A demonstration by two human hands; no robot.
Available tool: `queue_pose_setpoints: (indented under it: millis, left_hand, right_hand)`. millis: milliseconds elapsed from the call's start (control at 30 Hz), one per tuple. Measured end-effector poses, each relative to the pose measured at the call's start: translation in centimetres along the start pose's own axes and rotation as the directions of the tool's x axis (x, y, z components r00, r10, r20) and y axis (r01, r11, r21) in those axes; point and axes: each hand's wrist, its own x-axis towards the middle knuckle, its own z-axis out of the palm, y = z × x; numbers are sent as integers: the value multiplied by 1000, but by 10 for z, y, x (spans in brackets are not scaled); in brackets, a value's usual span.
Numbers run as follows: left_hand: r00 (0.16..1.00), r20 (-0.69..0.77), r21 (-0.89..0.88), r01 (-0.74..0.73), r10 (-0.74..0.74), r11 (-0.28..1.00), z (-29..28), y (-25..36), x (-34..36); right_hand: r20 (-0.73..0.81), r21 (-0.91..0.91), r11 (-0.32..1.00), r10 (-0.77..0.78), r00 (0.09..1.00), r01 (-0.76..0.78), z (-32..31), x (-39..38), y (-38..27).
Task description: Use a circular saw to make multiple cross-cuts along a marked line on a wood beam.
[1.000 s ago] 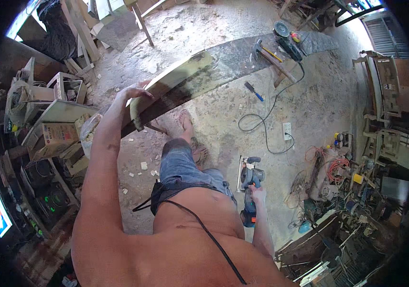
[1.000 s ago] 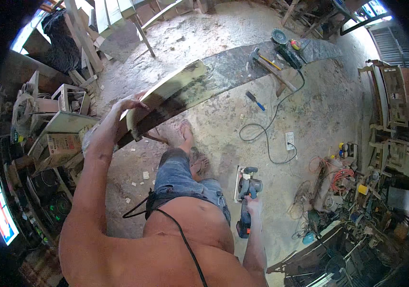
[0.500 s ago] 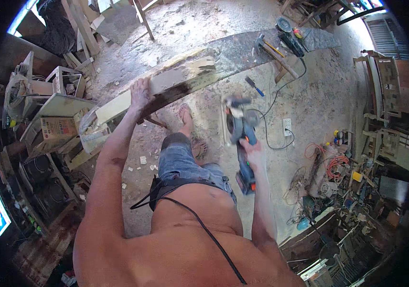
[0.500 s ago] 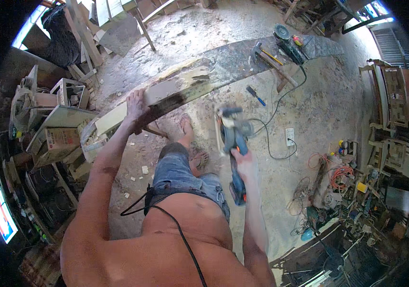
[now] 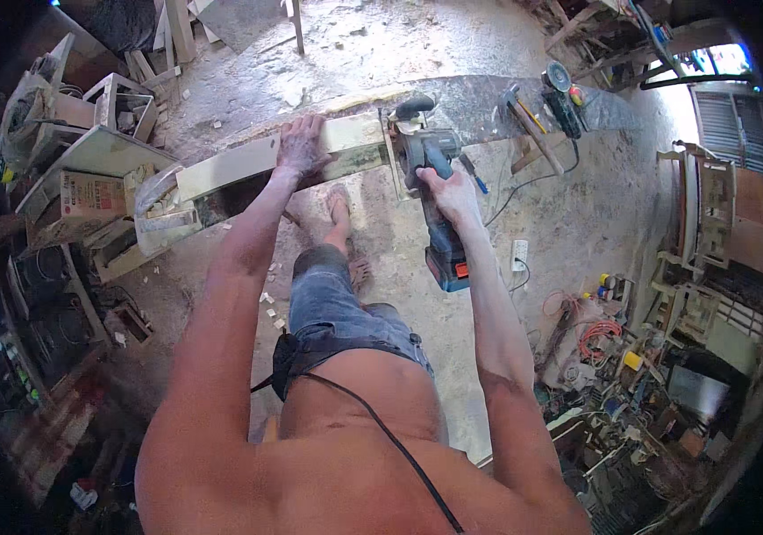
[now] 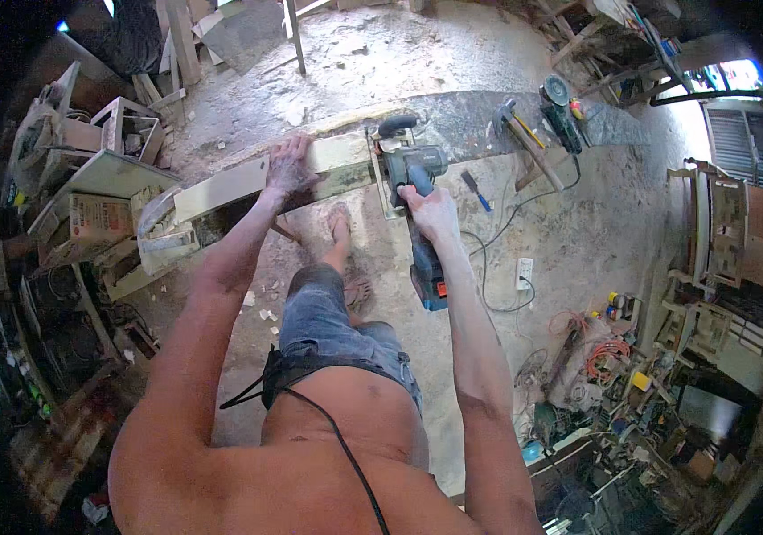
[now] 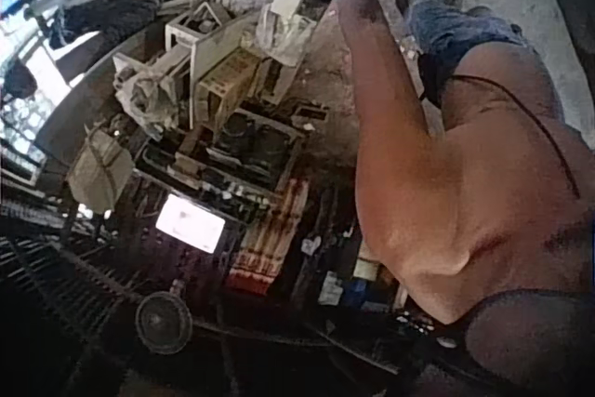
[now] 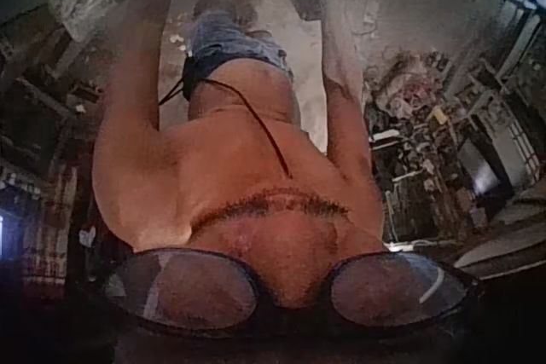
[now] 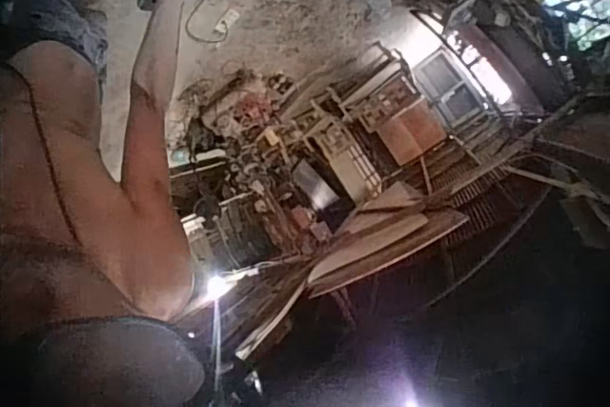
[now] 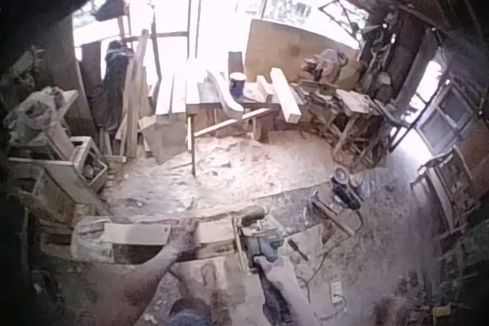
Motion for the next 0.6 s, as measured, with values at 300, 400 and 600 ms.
queue_pose_setpoints:
  millis: [300, 400, 600]
  left_hand:
    - [999, -28, -40, -23, 22, 999, -3, 0, 1]
    - [999, -25, -38, -25, 24, 999, -2, 1, 1]
    - [998, -64, -76, -34, 29, 997, -5, 4, -1]
  right_hand:
    - [43, -39, 994, 99, 994, -97, -3, 5, -6]
    - [74, -72, 991, 117, 990, -111, -2, 12, -6]
    - [115, -77, 989, 131, 985, -123, -6, 32, -18]
